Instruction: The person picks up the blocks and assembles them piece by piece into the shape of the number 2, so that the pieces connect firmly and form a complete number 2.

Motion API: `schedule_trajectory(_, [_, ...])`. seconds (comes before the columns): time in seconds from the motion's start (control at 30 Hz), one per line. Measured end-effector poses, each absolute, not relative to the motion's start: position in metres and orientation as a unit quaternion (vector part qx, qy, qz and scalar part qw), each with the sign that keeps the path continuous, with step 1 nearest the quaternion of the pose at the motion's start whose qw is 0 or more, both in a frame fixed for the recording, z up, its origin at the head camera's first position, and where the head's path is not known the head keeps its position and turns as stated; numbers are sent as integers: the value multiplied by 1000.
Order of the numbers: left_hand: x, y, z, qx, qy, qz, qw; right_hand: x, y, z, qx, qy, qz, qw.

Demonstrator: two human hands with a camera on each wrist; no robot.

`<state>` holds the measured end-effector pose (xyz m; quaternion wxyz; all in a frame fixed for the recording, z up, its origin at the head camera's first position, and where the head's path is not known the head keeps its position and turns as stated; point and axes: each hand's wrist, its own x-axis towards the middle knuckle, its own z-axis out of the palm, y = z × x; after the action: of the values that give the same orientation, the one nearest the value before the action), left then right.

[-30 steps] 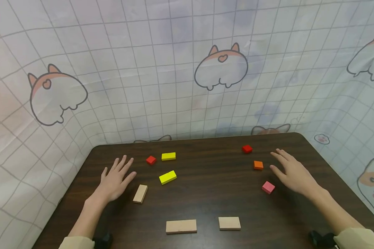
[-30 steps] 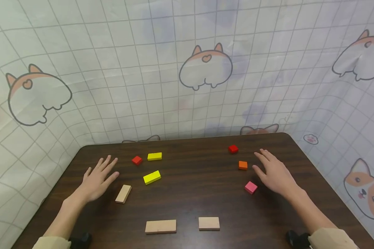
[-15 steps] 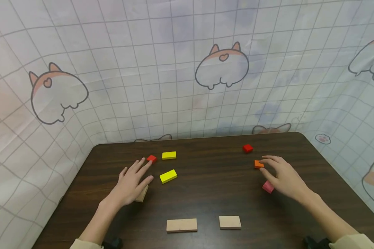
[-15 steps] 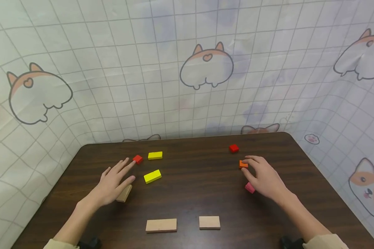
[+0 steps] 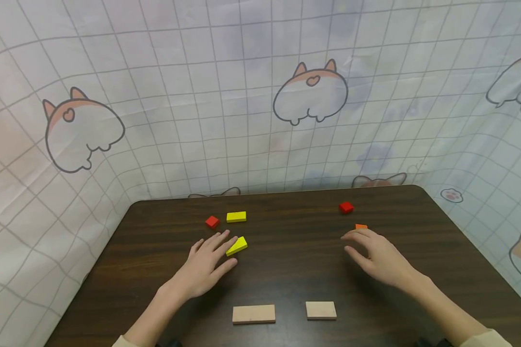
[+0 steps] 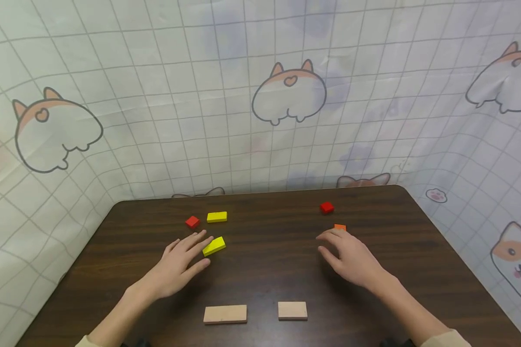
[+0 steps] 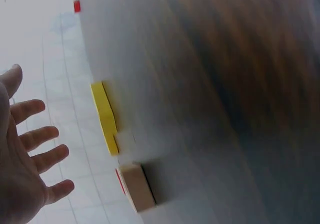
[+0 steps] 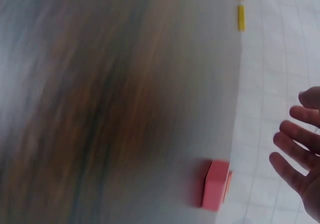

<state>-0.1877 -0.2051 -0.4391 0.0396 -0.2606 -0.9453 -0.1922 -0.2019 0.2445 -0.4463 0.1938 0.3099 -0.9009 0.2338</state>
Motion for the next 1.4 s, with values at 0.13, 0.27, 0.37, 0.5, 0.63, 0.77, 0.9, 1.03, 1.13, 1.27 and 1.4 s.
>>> schedule_trajectory(0.13, [-181,-194,-438,-284,-939,-188,39,-198,233,-445,338,-896,248,144])
schedule_trajectory(0.27, [-176,-183,-438,-309,-931,-191,24,-192,222,-444,372,-885,265,87])
schedule_trajectory(0.37, [-173,-176,-439,-326,-923,-205,0,-187,216,-446,400,-871,280,53])
schedule_trajectory(0.5, [-168,-169,-440,-343,-916,-207,-22,-180,210,-449,423,-857,293,11])
schedule_trajectory(0.63, [-162,-166,-440,-351,-913,-200,-55,-174,204,-454,430,-846,313,-27])
schedule_trajectory(0.77, [-157,-162,-438,-358,-909,-198,-84,-169,198,-460,432,-837,332,-53])
schedule_trajectory(0.9, [-155,-159,-438,-366,-902,-206,-102,-165,194,-463,429,-834,340,-71])
schedule_trajectory(1.03, [-155,-157,-438,-371,-897,-212,-116,-163,192,-463,428,-830,347,-93])
schedule_trajectory(1.13, [-155,-158,-439,-370,-896,-213,-121,-162,190,-461,431,-827,344,-106])
schedule_trajectory(1.27, [-154,-157,-440,-376,-890,-222,-131,-160,188,-462,434,-829,335,-109])
schedule_trajectory(1.4, [-152,-155,-440,-383,-884,-224,-147,-158,185,-463,443,-831,319,-106])
